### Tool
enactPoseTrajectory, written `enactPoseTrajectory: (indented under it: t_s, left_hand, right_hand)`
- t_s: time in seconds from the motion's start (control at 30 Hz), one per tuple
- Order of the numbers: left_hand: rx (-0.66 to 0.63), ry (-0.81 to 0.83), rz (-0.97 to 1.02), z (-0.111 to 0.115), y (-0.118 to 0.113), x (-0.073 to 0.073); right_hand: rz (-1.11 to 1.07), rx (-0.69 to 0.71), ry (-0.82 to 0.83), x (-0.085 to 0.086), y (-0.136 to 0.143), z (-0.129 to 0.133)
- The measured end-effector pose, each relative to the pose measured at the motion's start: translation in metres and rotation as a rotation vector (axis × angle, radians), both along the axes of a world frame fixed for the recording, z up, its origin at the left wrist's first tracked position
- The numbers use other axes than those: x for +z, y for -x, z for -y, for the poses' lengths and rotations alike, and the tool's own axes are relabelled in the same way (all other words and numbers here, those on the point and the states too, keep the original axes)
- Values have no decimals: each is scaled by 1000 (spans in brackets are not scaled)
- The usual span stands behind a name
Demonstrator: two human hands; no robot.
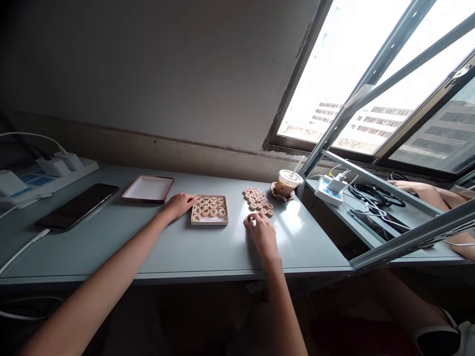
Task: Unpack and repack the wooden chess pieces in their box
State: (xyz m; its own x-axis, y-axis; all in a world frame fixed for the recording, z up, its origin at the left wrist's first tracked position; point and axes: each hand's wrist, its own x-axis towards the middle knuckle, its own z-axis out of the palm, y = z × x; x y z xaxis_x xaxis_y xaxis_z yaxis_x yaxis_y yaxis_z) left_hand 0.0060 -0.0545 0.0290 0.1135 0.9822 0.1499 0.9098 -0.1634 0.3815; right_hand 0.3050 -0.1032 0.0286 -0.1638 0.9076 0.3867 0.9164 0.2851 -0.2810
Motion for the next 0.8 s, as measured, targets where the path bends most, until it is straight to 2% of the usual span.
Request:
enactPoseTrajectory:
  t_s: [0.13,0.2,0.23,0.37,0.6,0.73,0.8]
  left_hand:
    - [0,13,-4,0,-1,2]
    - [5,9,-6,0,-1,1]
    - [8,4,-7,-1,0,0]
    - [9,-9,-6,-2,0,-2]
    - [4,-9,-11,-1,-1,0]
    - [11,-15,-12,-2,-1,-2]
    - [9,-14,-16,-2,0,-3]
  right_hand:
    - [-82,286,63,21,34,4]
    - [-71,445,62,26,57,2]
    - [-46,474,46,27,68,0]
    - [73,420,-16,18,94,-7]
    - [122,306,-99,11,89,-3]
    - [168,390,-95,10,90,2]
    - [178,389,-125,11,89,2]
